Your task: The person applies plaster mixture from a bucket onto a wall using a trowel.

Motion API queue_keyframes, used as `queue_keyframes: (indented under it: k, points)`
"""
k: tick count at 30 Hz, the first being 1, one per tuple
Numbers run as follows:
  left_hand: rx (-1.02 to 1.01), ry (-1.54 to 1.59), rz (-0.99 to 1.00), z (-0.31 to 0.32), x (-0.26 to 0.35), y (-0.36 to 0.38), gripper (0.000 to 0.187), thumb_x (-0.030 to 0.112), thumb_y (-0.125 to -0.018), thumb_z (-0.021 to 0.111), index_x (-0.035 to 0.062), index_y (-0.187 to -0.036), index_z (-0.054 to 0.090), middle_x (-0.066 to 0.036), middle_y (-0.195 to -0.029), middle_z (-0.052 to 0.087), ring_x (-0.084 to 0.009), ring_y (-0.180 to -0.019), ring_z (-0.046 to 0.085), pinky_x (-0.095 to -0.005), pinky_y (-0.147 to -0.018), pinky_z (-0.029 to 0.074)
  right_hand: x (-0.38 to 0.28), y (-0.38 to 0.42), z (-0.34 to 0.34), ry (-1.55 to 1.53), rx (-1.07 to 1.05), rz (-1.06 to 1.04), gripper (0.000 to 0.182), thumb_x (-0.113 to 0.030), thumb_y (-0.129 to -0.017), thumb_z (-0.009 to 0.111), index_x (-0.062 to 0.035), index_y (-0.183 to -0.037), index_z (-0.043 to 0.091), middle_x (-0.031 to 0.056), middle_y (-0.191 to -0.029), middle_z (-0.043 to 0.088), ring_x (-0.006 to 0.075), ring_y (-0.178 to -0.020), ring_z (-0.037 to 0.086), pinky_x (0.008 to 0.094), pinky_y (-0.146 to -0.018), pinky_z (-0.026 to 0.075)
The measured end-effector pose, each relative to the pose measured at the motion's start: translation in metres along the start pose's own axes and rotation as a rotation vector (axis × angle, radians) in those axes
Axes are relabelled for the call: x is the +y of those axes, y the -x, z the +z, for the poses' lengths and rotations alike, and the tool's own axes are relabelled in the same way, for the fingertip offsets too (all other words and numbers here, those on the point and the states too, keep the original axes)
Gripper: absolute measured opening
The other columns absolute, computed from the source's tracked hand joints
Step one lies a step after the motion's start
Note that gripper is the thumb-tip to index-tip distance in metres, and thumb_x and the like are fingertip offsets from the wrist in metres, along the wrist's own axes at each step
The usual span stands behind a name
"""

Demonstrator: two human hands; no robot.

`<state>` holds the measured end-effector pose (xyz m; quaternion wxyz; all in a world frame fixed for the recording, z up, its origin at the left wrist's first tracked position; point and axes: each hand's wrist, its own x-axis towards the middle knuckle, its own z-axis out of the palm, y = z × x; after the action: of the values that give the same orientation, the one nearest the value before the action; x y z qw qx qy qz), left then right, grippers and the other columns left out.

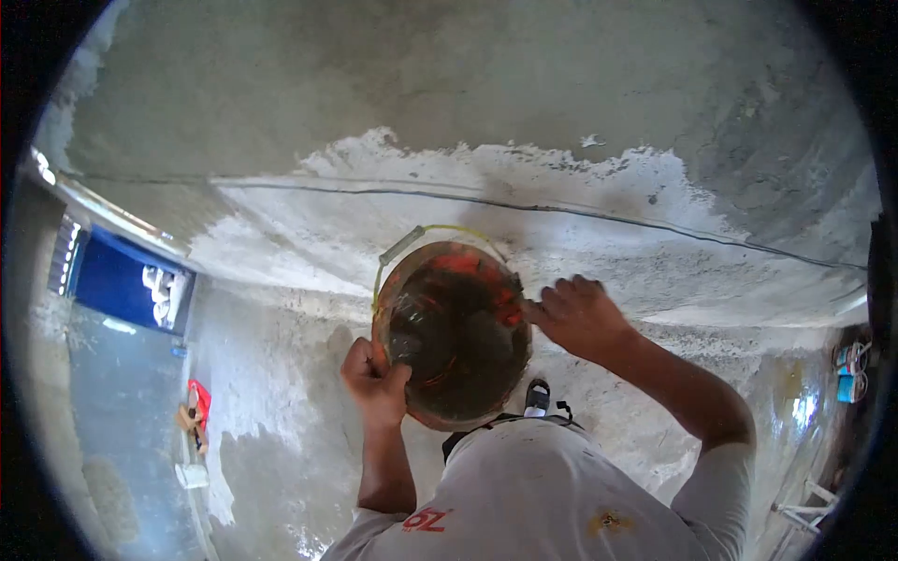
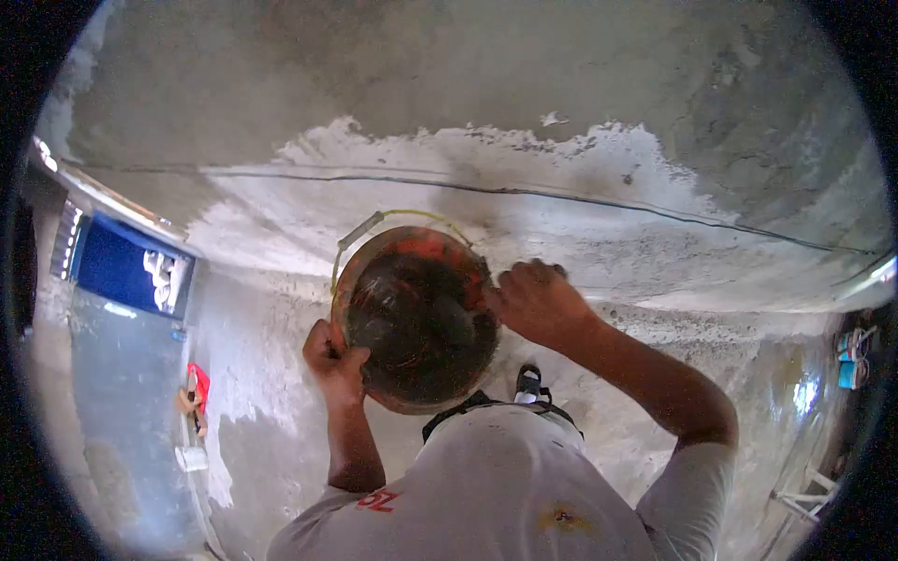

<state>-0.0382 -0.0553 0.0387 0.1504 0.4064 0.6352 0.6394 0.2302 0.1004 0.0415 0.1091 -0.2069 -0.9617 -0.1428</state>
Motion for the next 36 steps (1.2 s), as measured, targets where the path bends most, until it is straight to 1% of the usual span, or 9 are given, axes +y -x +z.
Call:
queue_keyframes:
  k: [2,6,10,14,17,23,27,30,36]
  points:
    - [-0.028,-0.052,-0.066,0.002,0.008,-0.001,0.033,-0.003,-0.055,0.062,0.0129,-0.067,0.036,0.006,-0.067,0.036,-0.0079,-0.062,0.033,-0.0251,-0.058,0.029,0.005,-0.021,0.011,0.213,0.180,-0.133,0.015,-0.022,-0.078,0.066,-0.0133,-0.090,0.067,-0.0003,-0.079,0.059,0.0184,-0.081,0.060,0.0333,-0.072,0.050]
    - [-0.008,-0.106,-0.126,0.009,0.010,-0.005,0.031,-0.004,-0.056,0.060,0.0127,-0.066,0.035,0.006,-0.067,0.036,-0.0074,-0.063,0.033,-0.0256,-0.057,0.029,0.009,-0.057,0.024,0.149,0.143,-0.159,0.013,-0.021,-0.076,0.066,-0.0098,-0.082,0.068,0.0024,-0.076,0.063,0.0209,-0.079,0.063,0.0338,-0.068,0.051]
    - [0.020,-0.134,-0.153,0.005,0.004,-0.009,0.031,-0.005,-0.056,0.060,0.0125,-0.066,0.035,0.006,-0.067,0.035,-0.0075,-0.063,0.033,-0.0256,-0.057,0.029,0.005,-0.063,0.031,0.133,-0.036,-0.272,0.010,-0.016,-0.076,0.066,-0.0072,-0.077,0.070,0.0083,-0.074,0.067,0.0237,-0.075,0.068,0.0353,-0.061,0.052]
    - [0.015,-0.151,-0.204,0.001,0.000,-0.008,0.031,-0.004,-0.057,0.060,0.0115,-0.066,0.034,0.005,-0.067,0.033,-0.0080,-0.063,0.032,-0.0259,-0.056,0.027,0.005,-0.055,0.031,-0.219,-0.492,-0.129,0.006,-0.010,-0.075,0.069,-0.0083,-0.078,0.074,0.0123,-0.085,0.074,0.0236,-0.084,0.074,0.0428,-0.070,0.058]
    - [0.004,-0.181,-0.230,-0.001,-0.004,-0.007,0.031,-0.004,-0.058,0.059,0.0112,-0.066,0.034,0.005,-0.067,0.034,-0.0084,-0.062,0.033,-0.0258,-0.056,0.027,0.009,-0.067,0.022,-0.225,-0.472,-0.218,0.005,-0.011,-0.075,0.070,-0.0090,-0.078,0.074,0.0116,-0.081,0.073,0.0240,-0.080,0.073,0.0409,-0.066,0.057]
    - [-0.043,-0.106,-0.214,-0.001,-0.015,-0.009,0.028,-0.005,-0.060,0.059,0.0107,-0.067,0.037,0.005,-0.068,0.039,-0.0063,-0.062,0.035,-0.0243,-0.056,0.027,-0.005,-0.079,0.032,0.064,0.004,-0.195,0.012,-0.015,-0.070,0.070,-0.0034,-0.074,0.072,0.0077,-0.073,0.065,0.0227,-0.068,0.066,0.0351,-0.056,0.054]
    - [-0.093,-0.088,-0.119,0.001,-0.018,-0.018,0.030,-0.007,-0.060,0.059,0.0110,-0.067,0.036,0.006,-0.066,0.039,-0.0053,-0.061,0.034,-0.0238,-0.055,0.026,-0.021,-0.064,0.051,0.063,-0.013,-0.250,0.015,-0.016,-0.071,0.070,-0.0019,-0.076,0.073,0.0085,-0.075,0.063,0.0246,-0.072,0.065,0.0367,-0.056,0.055]
    - [-0.165,-0.116,-0.076,-0.001,-0.026,-0.020,0.030,-0.006,-0.060,0.060,0.0113,-0.067,0.036,0.006,-0.065,0.038,-0.0055,-0.060,0.033,-0.0241,-0.054,0.026,-0.037,-0.046,0.060,0.122,-0.038,-0.350,0.020,-0.019,-0.078,0.066,-0.0066,-0.094,0.071,0.0083,-0.089,0.061,0.0211,-0.080,0.064,0.0317,-0.056,0.055]
    - [-0.218,-0.219,0.047,-0.001,-0.026,-0.020,0.030,-0.005,-0.060,0.059,0.0103,-0.064,0.034,0.005,-0.060,0.036,-0.0057,-0.057,0.031,-0.0256,-0.051,0.023,-0.074,-0.033,0.063,-0.327,0.010,-0.074,0.034,-0.019,-0.077,0.068,-0.0101,-0.110,0.072,0.0083,-0.093,0.061,0.0234,-0.074,0.066,0.0346,-0.059,0.058]
